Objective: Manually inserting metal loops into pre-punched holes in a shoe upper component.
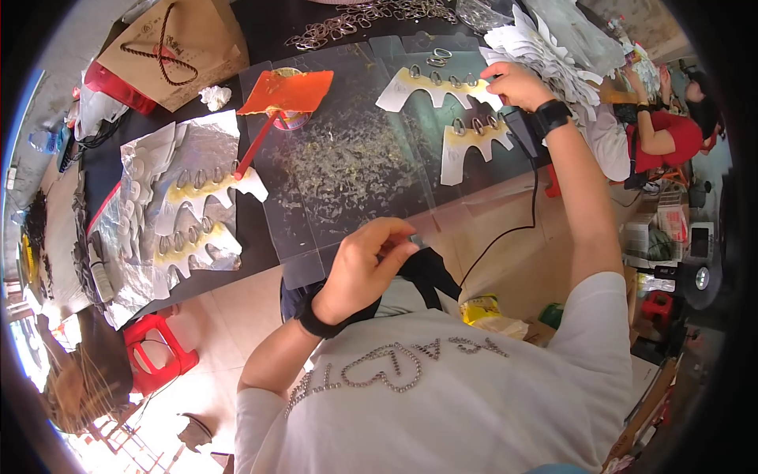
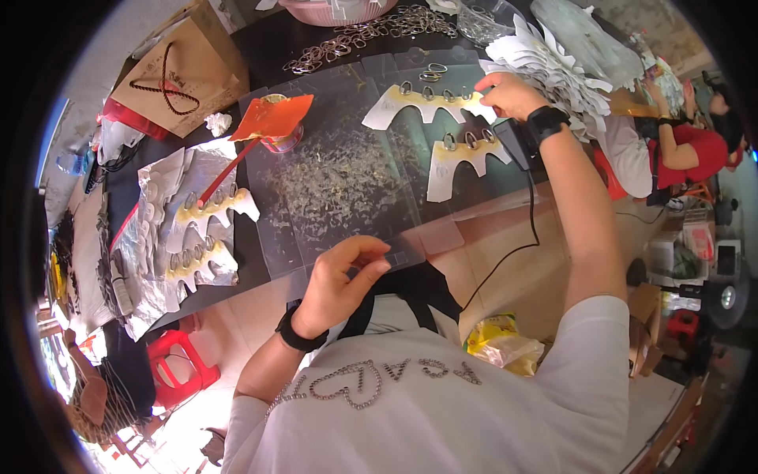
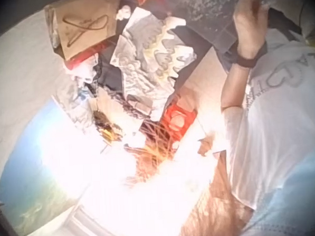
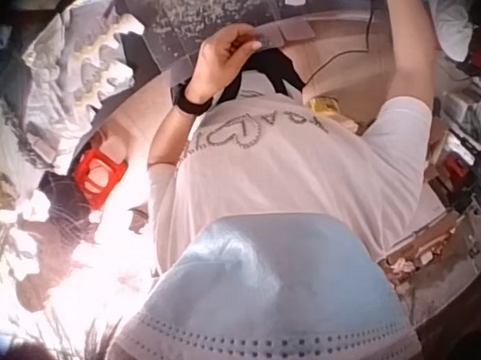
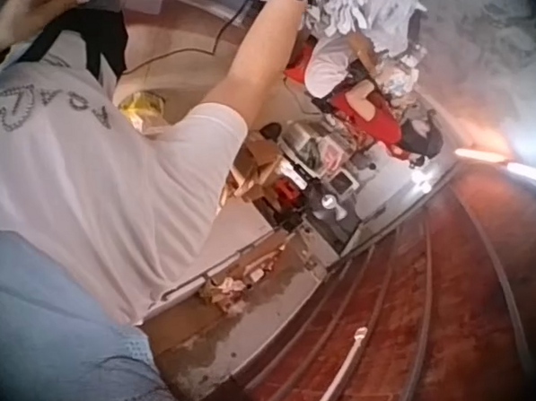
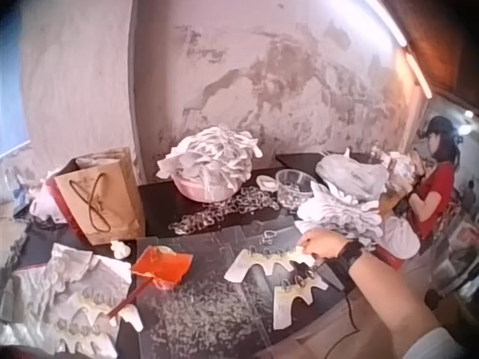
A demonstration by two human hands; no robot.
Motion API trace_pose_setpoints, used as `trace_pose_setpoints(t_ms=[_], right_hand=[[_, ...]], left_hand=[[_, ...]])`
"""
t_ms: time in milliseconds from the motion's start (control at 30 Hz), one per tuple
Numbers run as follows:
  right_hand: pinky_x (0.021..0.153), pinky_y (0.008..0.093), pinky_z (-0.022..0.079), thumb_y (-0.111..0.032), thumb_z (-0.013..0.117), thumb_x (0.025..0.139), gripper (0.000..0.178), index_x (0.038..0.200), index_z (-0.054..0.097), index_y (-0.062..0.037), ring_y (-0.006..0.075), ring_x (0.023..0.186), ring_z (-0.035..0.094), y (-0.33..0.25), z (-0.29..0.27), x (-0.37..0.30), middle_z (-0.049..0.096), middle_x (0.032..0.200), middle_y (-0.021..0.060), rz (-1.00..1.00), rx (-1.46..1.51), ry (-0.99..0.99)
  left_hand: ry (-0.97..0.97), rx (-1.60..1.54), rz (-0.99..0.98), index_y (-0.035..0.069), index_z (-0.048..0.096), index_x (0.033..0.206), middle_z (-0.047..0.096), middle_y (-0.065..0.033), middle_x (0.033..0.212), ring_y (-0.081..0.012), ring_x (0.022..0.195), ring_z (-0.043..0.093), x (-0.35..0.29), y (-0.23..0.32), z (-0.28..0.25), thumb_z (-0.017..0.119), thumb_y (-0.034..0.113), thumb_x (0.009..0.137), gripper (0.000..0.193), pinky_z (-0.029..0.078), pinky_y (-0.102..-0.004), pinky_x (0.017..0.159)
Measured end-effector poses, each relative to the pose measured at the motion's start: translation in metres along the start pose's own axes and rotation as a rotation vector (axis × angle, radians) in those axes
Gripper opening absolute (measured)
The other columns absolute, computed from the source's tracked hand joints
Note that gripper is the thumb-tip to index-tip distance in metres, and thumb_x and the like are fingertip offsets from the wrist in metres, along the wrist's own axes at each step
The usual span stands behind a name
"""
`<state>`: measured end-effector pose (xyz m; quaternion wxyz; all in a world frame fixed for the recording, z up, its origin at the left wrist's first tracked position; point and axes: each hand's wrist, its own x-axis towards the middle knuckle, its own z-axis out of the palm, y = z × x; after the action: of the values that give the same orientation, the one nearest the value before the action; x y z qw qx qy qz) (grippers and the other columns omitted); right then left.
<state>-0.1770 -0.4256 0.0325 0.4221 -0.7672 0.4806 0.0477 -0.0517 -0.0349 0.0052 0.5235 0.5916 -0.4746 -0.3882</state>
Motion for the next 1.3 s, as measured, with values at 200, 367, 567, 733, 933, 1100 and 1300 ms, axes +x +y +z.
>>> trace_pose_setpoints(t_ms=[200, 367, 567, 733, 933, 1100, 1300], right_hand=[[0.071, 0.0243, 0.049, -0.005, 0.060, 0.089, 0.032, 0.121, 0.055, -0.0039, 0.0091, 0.085, 0.057, -0.074, 0.025, -0.095, 0.059, 0.099, 0.0004, -0.319, 0.460, -0.238], [0.084, 0.0262, 0.047, -0.008, 0.057, 0.092, 0.042, 0.132, 0.045, -0.0053, 0.0130, 0.103, 0.056, -0.086, 0.057, -0.153, 0.057, 0.113, 0.0057, -0.503, 0.502, -0.495], [0.077, 0.0235, 0.047, -0.006, 0.056, 0.092, 0.036, 0.128, 0.050, -0.0063, 0.0097, 0.095, 0.057, -0.060, 0.098, -0.170, 0.060, 0.109, 0.0040, -0.423, 0.564, -0.539], [0.082, 0.0259, 0.048, -0.012, 0.055, 0.095, 0.031, 0.125, 0.051, -0.0039, 0.0107, 0.095, 0.058, -0.062, 0.143, -0.168, 0.060, 0.107, 0.0030, -0.362, 0.652, -0.548], [0.081, 0.0269, 0.050, -0.023, 0.054, 0.098, 0.030, 0.119, 0.056, -0.0014, 0.0115, 0.093, 0.060, -0.076, 0.173, -0.159, 0.061, 0.102, 0.0037, -0.475, 0.686, -0.495], [0.059, 0.0212, 0.044, -0.021, 0.061, 0.094, 0.020, 0.103, 0.064, -0.0038, 0.0044, 0.070, 0.053, -0.098, 0.185, -0.159, 0.061, 0.083, -0.0032, -0.576, 0.288, -0.278], [0.057, 0.0205, 0.040, -0.019, 0.063, 0.091, 0.017, 0.096, 0.066, -0.0024, 0.0040, 0.067, 0.048, -0.097, 0.198, -0.153, 0.059, 0.078, -0.0041, -0.607, 0.302, -0.161]], left_hand=[[-0.264, -0.890, -0.240, 0.002, 0.038, 0.139, 0.053, -0.0123, 0.127, -0.0201, 0.116, 0.053, 0.027, -0.011, 0.023, 0.065, 0.019, 0.091, 0.057, 0.043, -0.0322, 0.098], [-0.304, -1.473, -0.020, 0.019, 0.027, 0.147, 0.045, -0.0104, 0.139, -0.0252, 0.126, 0.044, 0.055, -0.015, 0.038, 0.072, 0.033, 0.085, 0.078, 0.039, -0.0398, 0.101], [-0.065, -1.220, 0.115, 0.018, 0.019, 0.149, 0.054, -0.0097, 0.123, -0.0228, 0.111, 0.055, 0.019, 0.002, -0.002, 0.068, -0.004, 0.082, 0.086, 0.045, -0.0383, 0.096], [0.158, -0.863, 0.127, 0.010, 0.016, 0.149, 0.056, -0.0114, 0.118, -0.0200, 0.106, 0.057, 0.001, 0.000, -0.015, 0.063, -0.011, 0.080, 0.087, 0.048, -0.0342, 0.093], [0.231, -0.572, 0.167, 0.008, 0.016, 0.149, 0.056, -0.0118, 0.115, -0.0163, 0.099, 0.060, -0.015, -0.009, -0.023, 0.060, -0.013, 0.079, 0.085, 0.053, -0.0284, 0.080], [0.275, -0.464, 0.128, 0.008, 0.017, 0.149, 0.060, -0.0115, 0.104, -0.0166, 0.088, 0.063, -0.022, -0.012, -0.031, 0.059, -0.010, 0.083, 0.081, 0.054, -0.0283, 0.075], [0.300, -0.558, 0.016, 0.009, 0.014, 0.149, 0.062, -0.0110, 0.097, -0.0154, 0.077, 0.064, -0.019, -0.016, -0.031, 0.057, -0.007, 0.084, 0.079, 0.054, -0.0265, 0.068]])
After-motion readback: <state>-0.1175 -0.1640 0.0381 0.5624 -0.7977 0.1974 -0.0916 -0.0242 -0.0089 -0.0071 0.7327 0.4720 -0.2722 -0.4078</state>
